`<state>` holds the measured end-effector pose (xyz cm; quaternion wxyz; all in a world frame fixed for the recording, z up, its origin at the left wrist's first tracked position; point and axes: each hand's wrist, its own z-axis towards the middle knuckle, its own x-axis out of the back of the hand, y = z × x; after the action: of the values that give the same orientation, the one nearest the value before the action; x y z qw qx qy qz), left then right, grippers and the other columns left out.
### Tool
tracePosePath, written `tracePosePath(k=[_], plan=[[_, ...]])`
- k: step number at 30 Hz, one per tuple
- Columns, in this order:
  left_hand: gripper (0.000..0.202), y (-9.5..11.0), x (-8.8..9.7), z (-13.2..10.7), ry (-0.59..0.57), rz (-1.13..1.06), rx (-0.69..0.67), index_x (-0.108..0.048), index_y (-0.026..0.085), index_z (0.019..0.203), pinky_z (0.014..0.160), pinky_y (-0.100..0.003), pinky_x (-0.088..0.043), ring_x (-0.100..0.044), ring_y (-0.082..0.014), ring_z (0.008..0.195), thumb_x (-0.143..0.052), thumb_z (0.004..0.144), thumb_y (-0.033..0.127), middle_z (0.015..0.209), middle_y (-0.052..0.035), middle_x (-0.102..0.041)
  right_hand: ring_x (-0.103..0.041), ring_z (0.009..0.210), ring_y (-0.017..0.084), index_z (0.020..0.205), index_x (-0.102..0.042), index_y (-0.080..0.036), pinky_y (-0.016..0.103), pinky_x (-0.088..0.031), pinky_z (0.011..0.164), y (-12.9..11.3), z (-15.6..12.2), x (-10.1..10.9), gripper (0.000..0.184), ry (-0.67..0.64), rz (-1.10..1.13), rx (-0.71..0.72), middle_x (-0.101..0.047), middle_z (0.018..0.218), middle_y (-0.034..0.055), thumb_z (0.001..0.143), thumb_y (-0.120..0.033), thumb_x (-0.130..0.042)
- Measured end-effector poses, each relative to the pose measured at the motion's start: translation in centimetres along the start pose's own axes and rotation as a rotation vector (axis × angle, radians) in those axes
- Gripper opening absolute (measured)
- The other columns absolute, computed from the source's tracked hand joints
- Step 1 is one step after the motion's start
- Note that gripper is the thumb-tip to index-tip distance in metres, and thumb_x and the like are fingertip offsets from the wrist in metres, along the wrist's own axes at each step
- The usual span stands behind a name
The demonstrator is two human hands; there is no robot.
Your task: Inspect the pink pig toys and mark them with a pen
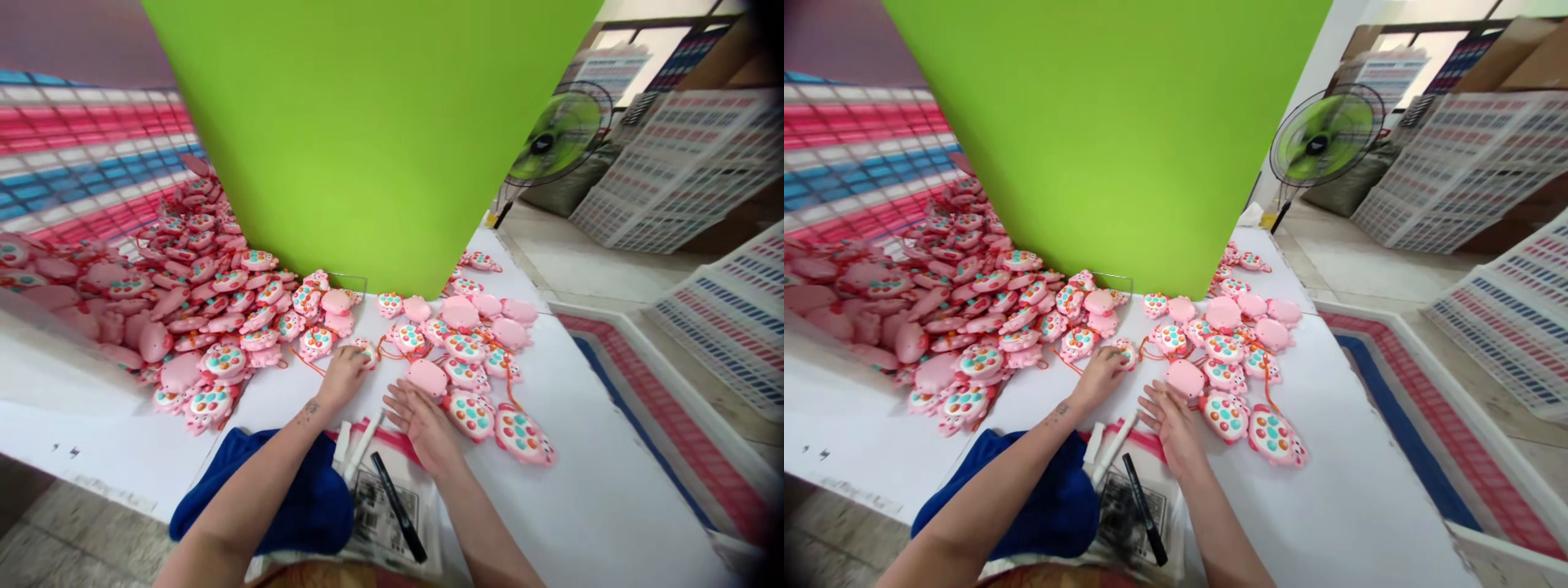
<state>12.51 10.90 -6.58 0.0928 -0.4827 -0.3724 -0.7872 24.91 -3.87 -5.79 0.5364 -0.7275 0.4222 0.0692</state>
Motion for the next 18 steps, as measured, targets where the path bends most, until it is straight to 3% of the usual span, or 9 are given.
tracePosePath(k=[4,7,9,11,13,15,18], plan=[[0.026,2.4,0.7,-2.4,0.027,-0.092,-0.033,-0.065,0.017,0.105,0.096,-0.037,-0.045,-0.053,-0.0218,0.109,-0.062,0.080,0.013,0.110,-0.0090,-0.062,-0.065,0.096,0.020,0.107,-0.062,-0.025,0.031,-0.056,0.075,0.2,0.4,-1.0,0.046,-0.007,0.033,-0.007,-0.064,0.117,0.0039,0.067,-0.041,-0.078],[0.025,5.0,1.1,-4.7,0.047,-0.248,-0.157,-0.065,0.020,0.106,0.097,-0.037,-0.045,-0.051,-0.0214,0.112,-0.059,0.082,0.013,0.112,-0.0088,-0.060,-0.065,0.085,0.016,0.101,-0.061,-0.025,0.026,-0.055,0.065,0.0,0.1,-2.0,0.037,-0.071,0.096,0.020,-0.067,0.105,0.0006,0.072,-0.043,-0.074],[0.023,6.2,1.3,-6.0,0.089,-0.353,-0.165,-0.066,0.022,0.104,0.101,-0.041,-0.042,-0.048,-0.0229,0.117,-0.060,0.083,0.016,0.120,-0.0096,-0.055,-0.064,0.079,0.015,0.097,-0.061,-0.023,0.025,-0.054,0.060,-0.2,-0.3,-2.3,0.033,-0.088,0.110,0.048,-0.067,0.095,0.0002,0.072,-0.041,-0.075],[0.033,6.6,1.6,-6.9,0.151,-0.463,-0.028,-0.063,0.022,0.110,0.103,-0.045,-0.039,-0.041,-0.0276,0.126,-0.069,0.078,0.025,0.133,-0.0117,-0.045,-0.064,0.077,0.015,0.099,-0.060,-0.023,0.025,-0.053,0.059,-0.3,-0.8,-2.4,0.036,-0.093,0.083,0.063,-0.067,0.093,0.0005,0.071,-0.039,-0.076],[0.064,6.5,1.8,-7.3,0.147,-0.685,0.158,-0.053,0.022,0.125,0.100,-0.046,-0.042,-0.039,-0.0317,0.127,-0.079,0.067,0.034,0.138,-0.0144,-0.039,-0.064,0.077,0.016,0.105,-0.057,-0.025,0.026,-0.053,0.058,-0.4,-1.3,-2.3,0.040,-0.122,0.035,0.061,-0.067,0.096,0.0010,0.072,-0.040,-0.075],[0.088,6.3,1.9,-7.4,0.028,-0.992,0.281,-0.037,0.021,0.138,0.091,-0.042,-0.048,-0.051,-0.0301,0.117,-0.081,0.063,0.038,0.133,-0.0153,-0.045,-0.064,0.075,0.016,0.107,-0.056,-0.026,0.027,-0.053,0.059,-0.2,-1.7,-2.2,0.040,-0.166,-0.014,0.052,-0.066,0.098,0.0009,0.074,-0.041,-0.073],[0.106,6.5,2.2,-7.4,-0.082,-1.285,0.338,-0.019,0.022,0.145,0.086,-0.036,-0.051,-0.060,-0.0229,0.100,-0.083,0.062,0.033,0.128,-0.0135,-0.051,-0.063,0.076,0.015,0.104,-0.057,-0.025,0.027,-0.052,0.064,0.1,-2.0,-2.2,0.037,-0.211,-0.106,0.063,-0.066,0.097,0.0003,0.074,-0.039,-0.073]])
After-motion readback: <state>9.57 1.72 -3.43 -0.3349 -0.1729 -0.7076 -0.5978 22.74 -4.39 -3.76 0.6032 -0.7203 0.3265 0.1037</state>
